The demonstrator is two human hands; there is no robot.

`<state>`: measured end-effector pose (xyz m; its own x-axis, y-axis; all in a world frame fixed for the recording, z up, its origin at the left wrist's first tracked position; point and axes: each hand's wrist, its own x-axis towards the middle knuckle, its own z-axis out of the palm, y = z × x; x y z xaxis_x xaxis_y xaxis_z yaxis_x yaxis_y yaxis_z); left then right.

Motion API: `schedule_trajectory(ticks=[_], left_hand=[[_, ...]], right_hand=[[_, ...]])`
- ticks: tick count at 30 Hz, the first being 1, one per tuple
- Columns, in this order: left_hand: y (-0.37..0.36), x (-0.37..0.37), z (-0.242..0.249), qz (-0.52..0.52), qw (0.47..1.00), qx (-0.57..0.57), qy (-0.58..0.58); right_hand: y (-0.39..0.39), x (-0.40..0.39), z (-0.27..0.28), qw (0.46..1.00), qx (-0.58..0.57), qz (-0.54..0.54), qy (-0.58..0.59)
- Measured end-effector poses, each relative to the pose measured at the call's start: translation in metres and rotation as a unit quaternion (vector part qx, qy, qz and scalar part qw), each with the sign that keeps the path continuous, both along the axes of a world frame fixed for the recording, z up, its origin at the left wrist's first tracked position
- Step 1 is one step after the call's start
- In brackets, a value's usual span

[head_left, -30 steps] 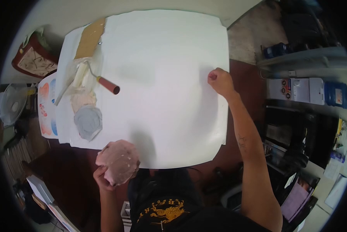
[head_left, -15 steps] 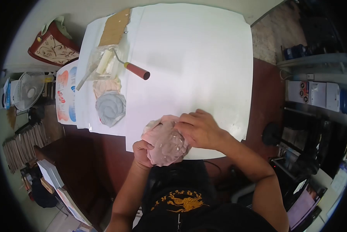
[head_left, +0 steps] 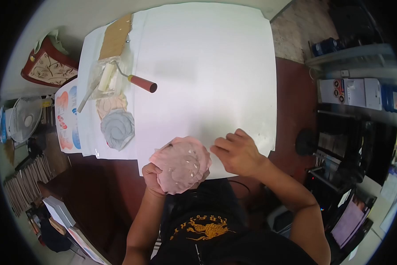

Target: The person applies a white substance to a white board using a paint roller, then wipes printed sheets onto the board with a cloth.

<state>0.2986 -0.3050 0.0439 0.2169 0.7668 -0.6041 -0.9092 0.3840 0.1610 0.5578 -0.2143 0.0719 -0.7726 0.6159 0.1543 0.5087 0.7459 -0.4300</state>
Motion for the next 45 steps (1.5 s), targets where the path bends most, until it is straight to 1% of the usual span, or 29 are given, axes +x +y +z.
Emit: schedule_trajectory(ticks=[3,5,7,8,11,13,14,15,16,17,19,20,23,29,32,35,38,41,44,45], left_hand=[[0.003,0.002,0.001,-0.032,0.999,0.011,0.016],[0.007,0.014,0.006,-0.063,0.998,0.021,0.011],[0.008,0.021,0.013,-0.091,0.995,0.038,0.002],[0.006,0.02,0.012,-0.094,0.995,0.01,0.003],[0.004,0.009,0.007,-0.088,0.995,0.033,0.028],[-0.008,-0.008,-0.006,-0.069,0.996,0.013,0.053],[-0.011,-0.012,-0.01,-0.058,0.996,0.003,0.066],[-0.009,-0.017,-0.012,-0.062,0.996,0.027,0.062],[-0.006,-0.019,-0.013,-0.067,0.995,0.05,0.057],[-0.004,-0.019,-0.013,-0.071,0.993,0.072,0.053],[0.0,-0.016,-0.003,-0.056,0.996,0.048,0.056],[0.001,-0.015,0.0,-0.048,0.997,0.036,0.057],[0.001,-0.018,-0.001,-0.048,0.996,0.042,0.057],[-0.005,-0.022,-0.007,-0.04,0.998,0.035,0.044],[-0.006,-0.022,-0.004,-0.038,0.997,0.041,0.046],[-0.007,-0.023,-0.002,-0.035,0.997,0.037,0.063],[-0.007,-0.025,-0.003,-0.037,0.998,0.034,0.047],[-0.006,-0.025,-0.002,-0.039,0.997,0.032,0.052],[-0.005,-0.024,-0.002,-0.046,0.997,0.036,0.059],[-0.005,-0.024,-0.001,-0.047,0.996,0.036,0.064]], right_hand=[[-0.013,0.004,0.007,0.999,-0.026,-0.028,0.025],[-0.025,-0.003,0.009,0.998,-0.034,-0.014,0.051],[-0.038,-0.011,0.003,0.993,-0.085,-0.06,0.048],[-0.04,-0.004,0.0,0.992,-0.078,-0.092,0.033],[-0.041,0.019,-0.012,0.982,-0.068,-0.175,-0.012],[-0.04,0.052,-0.028,0.965,-0.056,-0.256,-0.022],[-0.044,0.074,-0.042,0.936,-0.078,-0.342,0.025],[-0.048,0.094,-0.055,0.904,-0.109,-0.412,0.028],[-0.047,0.107,-0.056,0.871,-0.15,-0.467,0.021],[-0.045,0.113,-0.06,0.869,-0.151,-0.471,0.012],[-0.041,0.12,-0.065,0.862,-0.156,-0.481,-0.007],[-0.038,0.118,-0.07,0.865,-0.143,-0.48,0.007],[-0.03,0.114,-0.08,0.863,-0.144,-0.483,-0.031],[-0.03,0.116,-0.093,0.872,-0.161,-0.459,-0.056],[-0.04,0.133,-0.086,0.851,-0.168,-0.494,0.066],[-0.051,0.147,-0.083,0.823,-0.197,-0.53,0.049],[-0.053,0.147,-0.092,0.847,-0.164,-0.503,0.045],[-0.048,0.137,-0.097,0.857,-0.132,-0.497,0.037],[-0.045,0.135,-0.102,0.862,-0.138,-0.487,0.002],[-0.044,0.132,-0.1,0.863,-0.145,-0.484,0.028]])
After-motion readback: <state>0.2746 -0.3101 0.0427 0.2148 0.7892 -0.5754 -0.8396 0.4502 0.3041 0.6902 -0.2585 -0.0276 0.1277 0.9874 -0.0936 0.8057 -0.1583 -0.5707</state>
